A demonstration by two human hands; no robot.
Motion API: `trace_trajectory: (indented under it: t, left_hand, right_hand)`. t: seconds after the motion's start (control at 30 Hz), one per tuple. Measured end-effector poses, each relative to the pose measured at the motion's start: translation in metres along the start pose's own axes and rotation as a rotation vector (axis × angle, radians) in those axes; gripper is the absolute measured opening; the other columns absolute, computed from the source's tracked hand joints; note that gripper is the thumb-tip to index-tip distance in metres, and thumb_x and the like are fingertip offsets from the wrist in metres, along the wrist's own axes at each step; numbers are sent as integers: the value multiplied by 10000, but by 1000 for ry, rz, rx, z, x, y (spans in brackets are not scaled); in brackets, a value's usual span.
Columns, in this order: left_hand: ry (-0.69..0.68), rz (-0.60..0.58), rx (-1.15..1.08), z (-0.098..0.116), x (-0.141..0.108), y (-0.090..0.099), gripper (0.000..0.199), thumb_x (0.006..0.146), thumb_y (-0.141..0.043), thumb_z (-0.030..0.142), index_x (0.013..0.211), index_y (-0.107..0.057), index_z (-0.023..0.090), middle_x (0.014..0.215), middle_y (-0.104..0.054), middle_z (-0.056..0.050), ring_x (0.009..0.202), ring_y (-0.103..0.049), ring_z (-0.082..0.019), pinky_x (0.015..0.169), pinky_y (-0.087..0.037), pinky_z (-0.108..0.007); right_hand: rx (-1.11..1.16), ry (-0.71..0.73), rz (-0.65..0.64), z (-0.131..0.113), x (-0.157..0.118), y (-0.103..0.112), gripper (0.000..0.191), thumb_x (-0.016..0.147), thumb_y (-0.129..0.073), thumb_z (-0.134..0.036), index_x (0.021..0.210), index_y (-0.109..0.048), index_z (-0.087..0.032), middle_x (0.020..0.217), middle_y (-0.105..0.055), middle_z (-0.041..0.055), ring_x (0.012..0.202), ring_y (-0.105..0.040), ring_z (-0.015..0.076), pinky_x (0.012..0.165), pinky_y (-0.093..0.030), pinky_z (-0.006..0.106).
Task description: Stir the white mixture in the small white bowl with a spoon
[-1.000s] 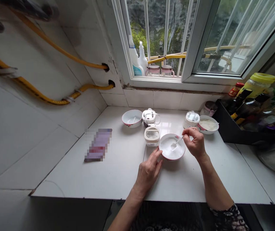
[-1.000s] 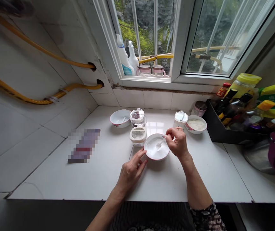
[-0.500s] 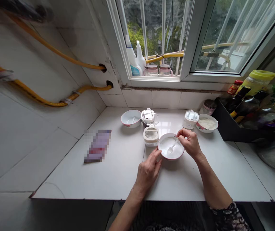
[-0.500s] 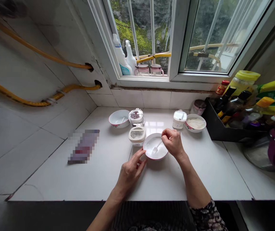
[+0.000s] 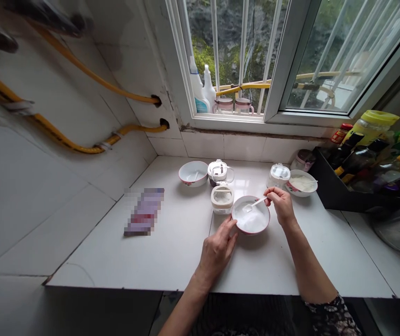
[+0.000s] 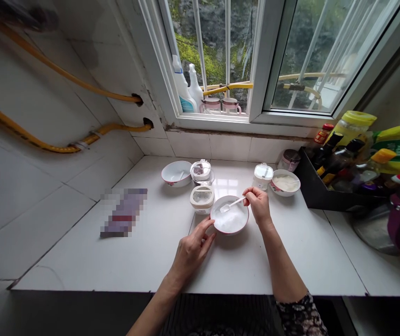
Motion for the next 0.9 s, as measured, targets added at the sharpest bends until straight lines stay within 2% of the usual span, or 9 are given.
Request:
trace_trajectory:
  t: [0.13,0.23,0.3,0.37,0.47,0.53,0.63,0.73,0.9]
  left_hand:
    - [-9,7,0,1,1,0,366,943,-526,133,1300,-507,215,1296,-667,-122,829,-748,-174,686,-619,-253]
    - [-16,16,5,1,1,0,343,953,-512,142,1290,-511,208,1286,-671,-127,825,-748,-172,689,-618,-252]
    - [-22,19,6,0,1,0,340,959,-504,147,1294,-507,204,1280,-672,-131,823,-747,-171,690,-617,-252]
    - [-29,22,2,1,1,1,346,959,-503,144,1301,-501,200,1280,-671,-137,825,-748,-172,698,-618,-254]
    - [-37,30,-5,2,2,1,366,953,-501,129,1312,-495,198,1297,-661,-140,838,-748,-174,714,-618,-257]
    - [-34,30,-8,2,2,2,377,950,-500,121,1318,-492,203,1311,-654,-136,844,-748,-174,720,-619,-258]
    - [-22,21,-9,2,2,2,369,952,-503,129,1312,-496,211,1300,-661,-127,837,-747,-172,712,-619,-256]
    - [-18,16,-7,2,1,2,356,954,-509,137,1302,-499,212,1292,-666,-127,824,-746,-171,697,-619,-256]
    - [-16,6,-12,2,2,3,389,946,-522,123,1319,-484,226,1325,-648,-123,830,-747,-170,704,-620,-260]
  right_hand:
    - [50,27,-9,2,1,-11,110,639,-600,-279,685,-634,-185,503,-605,-12,520,-542,135,585,-457,283]
    - [-10,144,-41,1,-5,-25,151,767,-580,-319,805,-640,-186,623,-676,23,602,-630,172,633,-503,317]
    - [-128,318,-58,-2,-12,-35,148,860,-541,-303,887,-638,-194,731,-713,45,686,-676,191,692,-525,345]
    - [-325,596,-85,-8,-22,-45,130,906,-516,-232,933,-639,-204,810,-733,61,754,-683,201,763,-523,372]
    - [-587,987,-175,-14,-35,-58,197,912,-472,-108,938,-644,-200,791,-731,60,746,-653,198,799,-501,380]
    - [-652,1095,-189,-17,-38,-59,231,909,-454,-70,948,-644,-195,766,-722,51,718,-637,191,788,-493,372]
    - [-609,1034,-85,-21,-34,-46,206,898,-482,-86,955,-641,-203,777,-726,40,727,-639,193,795,-490,373]
    - [-532,820,53,-24,-26,-21,154,856,-514,-126,860,-637,-218,694,-682,12,700,-628,196,725,-495,347]
    - [-578,731,1,-27,-21,3,168,753,-497,-122,654,-583,-227,565,-581,-21,579,-533,161,625,-448,303]
Point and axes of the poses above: each hand's wrist, its own x-axis towards the middle knuckle, its own y-axis out of the back of the hand, z = x × y, the point moved 3 cm from there along x, towards the middle knuckle
